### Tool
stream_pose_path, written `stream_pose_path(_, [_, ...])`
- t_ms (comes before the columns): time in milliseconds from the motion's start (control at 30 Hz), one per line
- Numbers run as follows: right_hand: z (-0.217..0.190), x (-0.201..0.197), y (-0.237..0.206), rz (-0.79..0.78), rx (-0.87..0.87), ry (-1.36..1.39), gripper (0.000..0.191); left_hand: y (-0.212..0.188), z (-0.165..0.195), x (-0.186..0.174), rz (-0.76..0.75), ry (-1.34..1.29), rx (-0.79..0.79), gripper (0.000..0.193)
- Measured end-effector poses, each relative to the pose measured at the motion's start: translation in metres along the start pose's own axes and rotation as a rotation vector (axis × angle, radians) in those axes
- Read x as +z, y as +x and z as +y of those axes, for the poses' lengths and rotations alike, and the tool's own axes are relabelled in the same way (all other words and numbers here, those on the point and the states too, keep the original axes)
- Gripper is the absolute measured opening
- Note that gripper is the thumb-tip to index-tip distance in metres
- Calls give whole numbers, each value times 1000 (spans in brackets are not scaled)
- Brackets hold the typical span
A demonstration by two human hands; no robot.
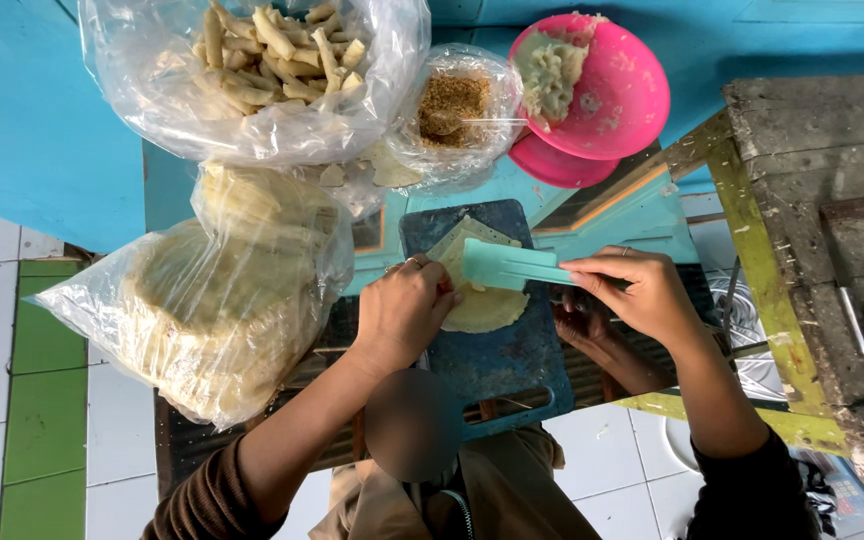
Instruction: The person lays thin dough wrappers on a cutting board, spoons brown filling from a container onto each wrapper, folds the wrappers over the filling by hand, and places the folded dumplings onto a pink plate. They occasionally use a plastic spatula to scoop filling and reach into a bag of dough pieces.
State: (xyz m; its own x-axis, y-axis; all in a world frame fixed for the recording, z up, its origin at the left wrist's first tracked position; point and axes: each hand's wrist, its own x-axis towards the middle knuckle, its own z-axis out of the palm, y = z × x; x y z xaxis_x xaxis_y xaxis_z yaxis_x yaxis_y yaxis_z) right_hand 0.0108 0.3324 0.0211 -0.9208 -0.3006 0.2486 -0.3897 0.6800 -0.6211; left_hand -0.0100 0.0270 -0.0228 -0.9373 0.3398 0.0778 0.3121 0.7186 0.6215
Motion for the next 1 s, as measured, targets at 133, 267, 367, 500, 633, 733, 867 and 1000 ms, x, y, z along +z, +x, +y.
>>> stream_pose_path(133, [-2,2,4,-1,-35,-128,20,0,-1,3,19,-9,8,25])
stream_pose_path(267, [-2,10,13,70,-106,-338,19,2,-1,2,-12,2,-12,26])
stream_pose_path(367, [1,15,23,116,-142,-379,19,2,-1,-1,-35,14,-30,27])
stream_pose_path(500, [4,10,25,190,-162,-311,18,1,1,-3,-3,17,-10,25])
stream_pose_path(633, [7,-6,16,98,-183,-147,20,2,1,-1,35,15,15,27])
stream_pose_path(733, [7,-8,12,42,-233,-181,21,2,0,1,16,-18,8,23])
stream_pose_path(867, [4,0,14,66,-305,-345,23,2,-1,1,20,-6,16,22])
stream_pose_path(1000, [0,7,21,133,-360,-479,23,2,0,0,8,-9,7,22])
